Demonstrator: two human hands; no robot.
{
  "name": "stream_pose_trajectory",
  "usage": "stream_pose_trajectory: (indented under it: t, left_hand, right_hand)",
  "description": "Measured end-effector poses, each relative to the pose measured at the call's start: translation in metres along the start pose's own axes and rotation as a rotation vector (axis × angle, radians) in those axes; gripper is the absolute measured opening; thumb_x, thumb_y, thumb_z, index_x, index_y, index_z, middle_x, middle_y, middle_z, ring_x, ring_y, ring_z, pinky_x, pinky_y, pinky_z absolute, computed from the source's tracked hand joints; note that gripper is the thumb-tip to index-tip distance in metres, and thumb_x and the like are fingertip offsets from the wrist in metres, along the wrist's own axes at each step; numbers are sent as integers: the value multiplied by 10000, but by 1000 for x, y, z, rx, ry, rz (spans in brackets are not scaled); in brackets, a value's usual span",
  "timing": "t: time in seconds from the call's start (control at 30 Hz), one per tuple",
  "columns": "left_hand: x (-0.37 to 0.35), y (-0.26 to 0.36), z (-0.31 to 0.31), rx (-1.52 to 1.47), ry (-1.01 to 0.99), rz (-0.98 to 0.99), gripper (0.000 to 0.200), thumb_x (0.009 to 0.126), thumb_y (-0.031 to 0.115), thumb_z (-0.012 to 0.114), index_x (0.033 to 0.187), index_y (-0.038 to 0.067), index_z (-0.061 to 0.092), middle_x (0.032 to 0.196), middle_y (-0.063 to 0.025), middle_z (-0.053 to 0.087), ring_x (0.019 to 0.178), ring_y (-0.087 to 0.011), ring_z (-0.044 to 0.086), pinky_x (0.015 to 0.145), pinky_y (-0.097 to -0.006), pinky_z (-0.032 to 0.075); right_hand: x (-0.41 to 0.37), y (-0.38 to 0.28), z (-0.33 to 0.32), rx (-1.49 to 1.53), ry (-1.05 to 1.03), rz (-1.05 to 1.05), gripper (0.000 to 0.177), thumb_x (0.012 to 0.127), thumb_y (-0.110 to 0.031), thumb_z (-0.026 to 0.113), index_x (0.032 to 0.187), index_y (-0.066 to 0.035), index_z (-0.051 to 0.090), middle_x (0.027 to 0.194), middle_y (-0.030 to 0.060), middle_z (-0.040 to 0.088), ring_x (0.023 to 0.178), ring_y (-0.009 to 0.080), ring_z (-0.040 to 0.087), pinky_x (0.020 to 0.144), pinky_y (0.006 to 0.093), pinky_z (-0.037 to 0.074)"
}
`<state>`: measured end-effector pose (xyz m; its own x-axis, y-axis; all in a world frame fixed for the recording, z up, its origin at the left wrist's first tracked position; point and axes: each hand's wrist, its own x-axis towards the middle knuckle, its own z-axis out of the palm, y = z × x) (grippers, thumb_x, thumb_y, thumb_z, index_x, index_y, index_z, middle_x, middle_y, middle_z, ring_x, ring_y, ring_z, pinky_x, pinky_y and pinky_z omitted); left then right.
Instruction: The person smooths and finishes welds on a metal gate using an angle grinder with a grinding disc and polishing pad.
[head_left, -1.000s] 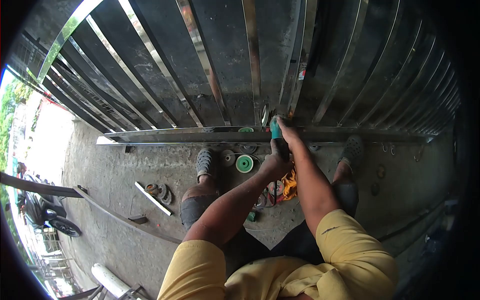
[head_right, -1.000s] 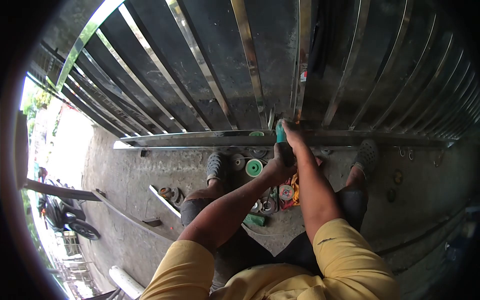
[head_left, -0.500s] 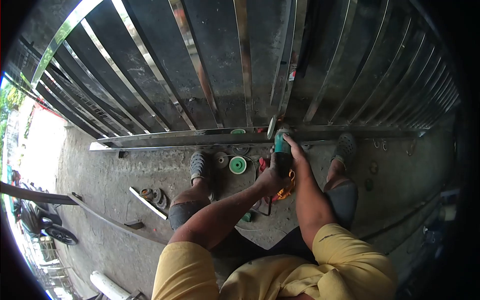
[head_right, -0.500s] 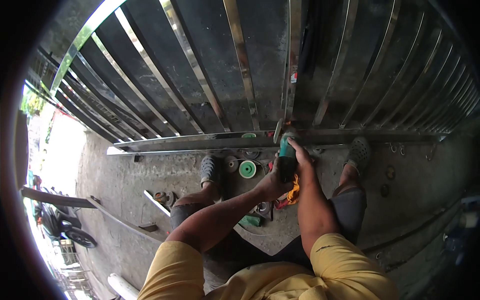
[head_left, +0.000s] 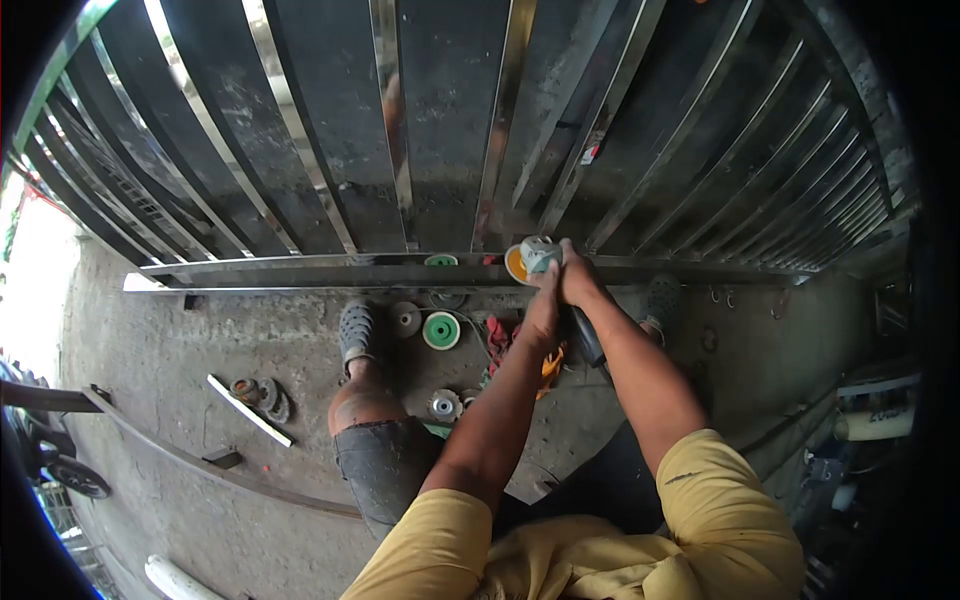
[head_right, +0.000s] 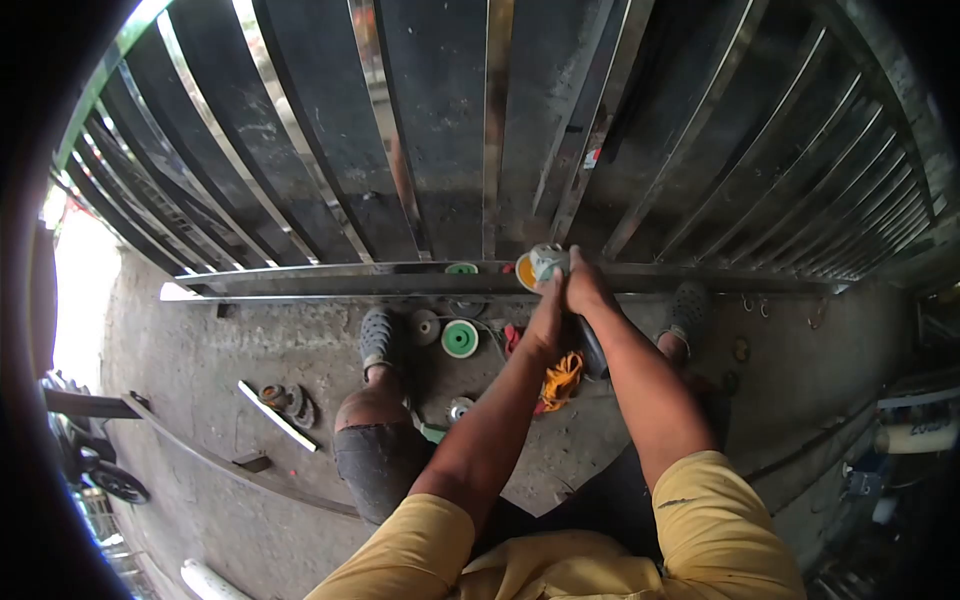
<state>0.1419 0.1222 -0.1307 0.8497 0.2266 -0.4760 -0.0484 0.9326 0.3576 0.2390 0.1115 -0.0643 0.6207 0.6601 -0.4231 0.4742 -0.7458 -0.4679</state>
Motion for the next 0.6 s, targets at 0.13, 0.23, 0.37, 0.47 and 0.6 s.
stream_pose_trajectory:
  t: [0.13, 0.23, 0.37, 0.47, 0.6]
  left_hand:
    - [24, 14, -5, -90, 14, 238, 689, 932, 627, 465, 1371, 97, 496, 1338, -148, 564, 1190, -306, 555, 1039, -429, 417]
    - [17, 33, -2, -104, 62, 255, 620, 944, 584, 460, 1321, 97, 526, 1279, -139, 585, 1153, -291, 558, 1012, -415, 425]
    - [-17, 47, 23, -255, 39, 123, 545, 964, 516, 457, 1271, 75, 543, 1185, -128, 601, 1128, -249, 540, 984, -378, 415]
    - [0, 32, 19, -77, 54, 183, 575, 949, 530, 461, 1290, 72, 533, 1223, -146, 594, 1143, -268, 544, 981, -404, 428]
    - [23, 34, -3, -187, -5, 104, 584, 931, 529, 481, 1291, 71, 519, 1227, -158, 591, 1102, -271, 560, 948, -405, 440]
  right_hand:
    - [20, -15, 11, -162, -19, -30, 1094, 721, -448, 821, 1547, -39, 230, 1376, 300, 523, 1296, 407, 513, 1058, 420, 422]
    - [25, -39, 6, -195, -40, -22, 1088, 727, -443, 818, 1544, -31, 230, 1368, 303, 528, 1290, 405, 518, 1065, 422, 415]
    - [17, -44, -2, -246, -53, 22, 1067, 760, -437, 791, 1547, -16, 206, 1374, 307, 521, 1286, 409, 520, 1069, 420, 411]
    - [16, -25, -4, -287, -25, 14, 1039, 783, -427, 769, 1542, -1, 202, 1377, 306, 519, 1281, 408, 526, 1061, 422, 421]
    - [41, -25, 7, -257, -15, 28, 1006, 801, -448, 741, 1544, -24, 212, 1400, 295, 505, 1288, 399, 524, 1078, 424, 408]
